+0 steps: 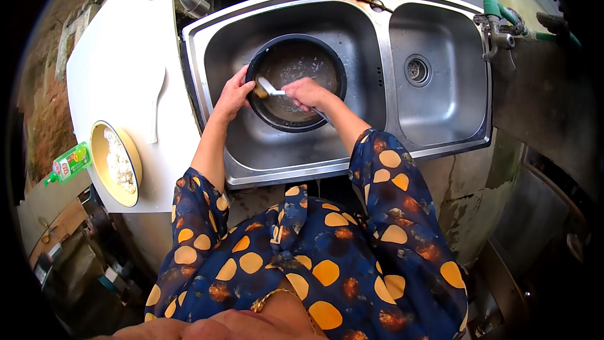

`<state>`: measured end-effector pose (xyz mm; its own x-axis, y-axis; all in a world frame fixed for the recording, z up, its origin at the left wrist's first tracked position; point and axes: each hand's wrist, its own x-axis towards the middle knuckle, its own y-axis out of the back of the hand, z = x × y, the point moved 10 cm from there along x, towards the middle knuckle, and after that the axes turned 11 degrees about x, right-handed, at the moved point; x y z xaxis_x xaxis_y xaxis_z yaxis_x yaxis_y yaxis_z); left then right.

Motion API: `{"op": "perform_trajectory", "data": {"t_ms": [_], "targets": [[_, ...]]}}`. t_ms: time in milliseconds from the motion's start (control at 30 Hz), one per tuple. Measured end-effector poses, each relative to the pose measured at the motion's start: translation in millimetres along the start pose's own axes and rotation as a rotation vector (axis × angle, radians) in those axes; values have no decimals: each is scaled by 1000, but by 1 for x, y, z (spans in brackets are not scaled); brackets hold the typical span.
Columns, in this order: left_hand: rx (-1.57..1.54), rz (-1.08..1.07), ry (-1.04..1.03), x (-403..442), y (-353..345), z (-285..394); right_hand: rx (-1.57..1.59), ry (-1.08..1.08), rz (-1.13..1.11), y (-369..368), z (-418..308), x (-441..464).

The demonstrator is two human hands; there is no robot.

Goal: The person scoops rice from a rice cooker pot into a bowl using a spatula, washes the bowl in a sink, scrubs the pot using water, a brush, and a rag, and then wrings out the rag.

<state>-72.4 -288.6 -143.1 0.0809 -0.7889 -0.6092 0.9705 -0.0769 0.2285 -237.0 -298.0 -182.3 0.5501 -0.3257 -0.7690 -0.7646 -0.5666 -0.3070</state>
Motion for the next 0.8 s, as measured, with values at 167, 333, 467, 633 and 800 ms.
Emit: {"op": "perform_trajectory", "data": {"t_ms": [167,333,467,633,800], "targets": [[-156,64,12,-14,-10,-17,1050,176,229,-23,19,4],[-223,73,12,-17,-14,-18,-386,-82,-80,3,15,-11],[-230,151,36,-24,-16,-29,-728,-176,-263,4,1,-11],[-155,102,-19,-19,-17,-25,273,35,97,13,2,3],[-255,176,51,-33,-23,-34,-632,64,3,-6,2,-12]]}}
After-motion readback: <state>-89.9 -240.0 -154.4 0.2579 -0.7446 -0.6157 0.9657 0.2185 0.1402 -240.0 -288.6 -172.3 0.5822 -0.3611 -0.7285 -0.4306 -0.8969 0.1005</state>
